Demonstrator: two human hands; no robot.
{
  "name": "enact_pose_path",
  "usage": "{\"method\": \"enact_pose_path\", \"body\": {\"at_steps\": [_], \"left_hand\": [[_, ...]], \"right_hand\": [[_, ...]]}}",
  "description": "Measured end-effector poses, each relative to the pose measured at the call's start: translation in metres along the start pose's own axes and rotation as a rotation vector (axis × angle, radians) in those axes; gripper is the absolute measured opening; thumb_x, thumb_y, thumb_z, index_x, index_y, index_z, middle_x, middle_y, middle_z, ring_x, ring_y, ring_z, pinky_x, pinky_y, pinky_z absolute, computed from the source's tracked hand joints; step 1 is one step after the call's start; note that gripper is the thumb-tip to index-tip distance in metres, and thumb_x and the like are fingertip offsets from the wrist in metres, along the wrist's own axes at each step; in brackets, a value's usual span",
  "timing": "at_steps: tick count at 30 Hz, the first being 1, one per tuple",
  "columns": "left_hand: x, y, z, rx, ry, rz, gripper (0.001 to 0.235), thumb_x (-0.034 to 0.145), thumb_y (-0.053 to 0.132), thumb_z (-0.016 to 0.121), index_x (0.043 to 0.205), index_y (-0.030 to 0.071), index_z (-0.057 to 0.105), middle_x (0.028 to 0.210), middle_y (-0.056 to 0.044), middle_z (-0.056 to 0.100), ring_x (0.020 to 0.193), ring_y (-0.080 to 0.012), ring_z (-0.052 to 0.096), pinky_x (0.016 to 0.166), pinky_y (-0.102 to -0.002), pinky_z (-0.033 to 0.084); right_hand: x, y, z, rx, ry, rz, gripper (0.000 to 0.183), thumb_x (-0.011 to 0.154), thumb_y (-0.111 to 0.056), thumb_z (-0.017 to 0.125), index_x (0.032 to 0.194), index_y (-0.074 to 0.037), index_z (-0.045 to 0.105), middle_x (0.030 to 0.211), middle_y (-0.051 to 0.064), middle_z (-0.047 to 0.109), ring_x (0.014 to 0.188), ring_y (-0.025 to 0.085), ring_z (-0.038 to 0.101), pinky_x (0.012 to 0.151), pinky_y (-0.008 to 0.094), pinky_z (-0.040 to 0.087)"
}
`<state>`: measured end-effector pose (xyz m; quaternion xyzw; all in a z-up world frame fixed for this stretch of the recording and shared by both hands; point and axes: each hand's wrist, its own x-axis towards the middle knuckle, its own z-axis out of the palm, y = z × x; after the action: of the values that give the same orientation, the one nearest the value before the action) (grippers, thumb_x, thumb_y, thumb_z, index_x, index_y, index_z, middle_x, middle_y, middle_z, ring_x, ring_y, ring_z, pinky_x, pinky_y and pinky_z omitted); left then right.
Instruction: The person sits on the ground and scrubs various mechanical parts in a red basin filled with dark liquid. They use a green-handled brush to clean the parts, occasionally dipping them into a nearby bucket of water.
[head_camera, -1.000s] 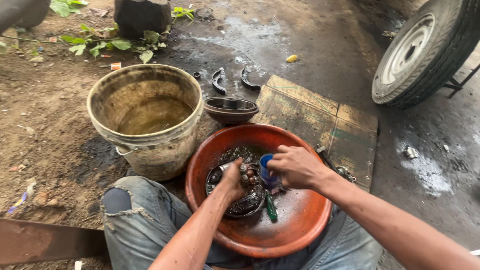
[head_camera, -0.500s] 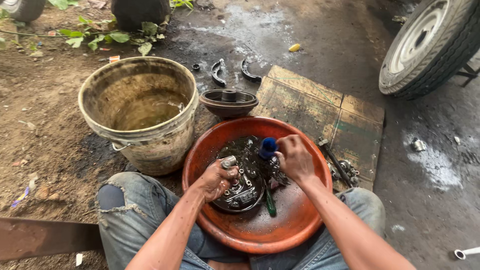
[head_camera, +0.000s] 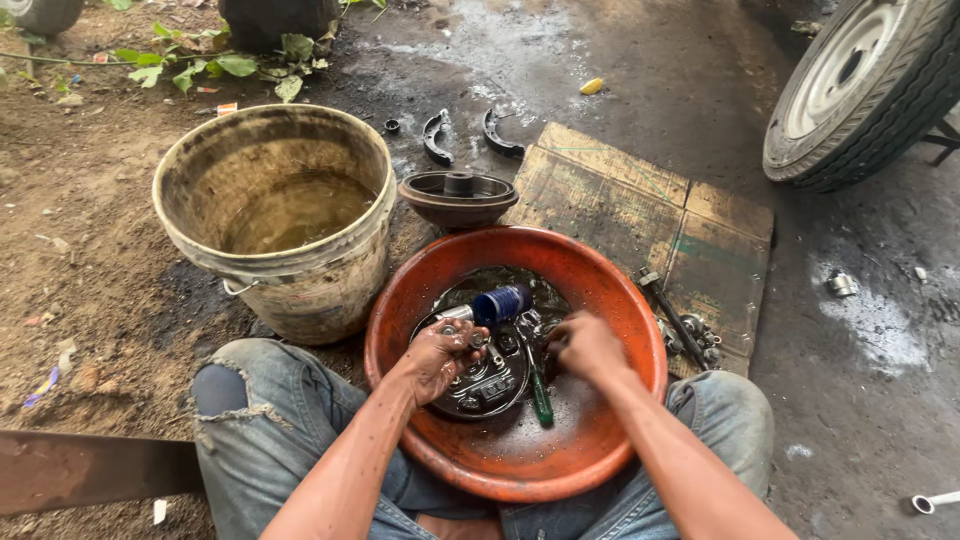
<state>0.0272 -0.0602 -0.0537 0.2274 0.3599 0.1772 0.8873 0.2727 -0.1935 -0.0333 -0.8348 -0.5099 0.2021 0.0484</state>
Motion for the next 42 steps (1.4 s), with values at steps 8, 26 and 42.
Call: {"method": "enact_pose_path", "body": {"at_steps": [8, 26, 42], "left_hand": [[0.001, -0.005, 0.008, -0.059, 0.004, 0.055, 0.008, 0.094, 0.0, 0.066, 0.094, 0.001, 0.058, 0.093, -0.01, 0.066, 0.085, -0.0207, 0.071, 0.069, -0.031, 0.063], [0.004, -0.016, 0.007, 0.067, -0.024, -0.022, 0.023, 0.091, -0.011, 0.057, 0.08, 0.007, 0.05, 0.086, -0.007, 0.063, 0.08, -0.02, 0.063, 0.075, -0.038, 0.063], [-0.002, -0.008, 0.014, 0.167, 0.034, -0.063, 0.017, 0.094, 0.0, 0.058, 0.083, 0.011, 0.054, 0.081, -0.003, 0.06, 0.074, -0.0179, 0.059, 0.066, -0.034, 0.053]], "right_hand": [[-0.016, -0.01, -0.016, 1.046, -0.1, 0.092, 0.027, 0.096, -0.016, 0.067, 0.121, -0.008, 0.074, 0.105, 0.014, 0.078, 0.08, 0.019, 0.072, 0.065, 0.036, 0.063], [-0.048, -0.089, -0.011, 0.601, 0.197, -0.294, 0.022, 0.081, 0.002, 0.069, 0.098, -0.007, 0.08, 0.095, 0.007, 0.079, 0.087, 0.018, 0.076, 0.079, 0.033, 0.059], [-0.047, -0.088, -0.003, 0.573, 0.217, -0.303, 0.016, 0.087, -0.012, 0.07, 0.099, -0.01, 0.079, 0.094, 0.007, 0.079, 0.08, 0.018, 0.073, 0.066, 0.031, 0.06]]}}
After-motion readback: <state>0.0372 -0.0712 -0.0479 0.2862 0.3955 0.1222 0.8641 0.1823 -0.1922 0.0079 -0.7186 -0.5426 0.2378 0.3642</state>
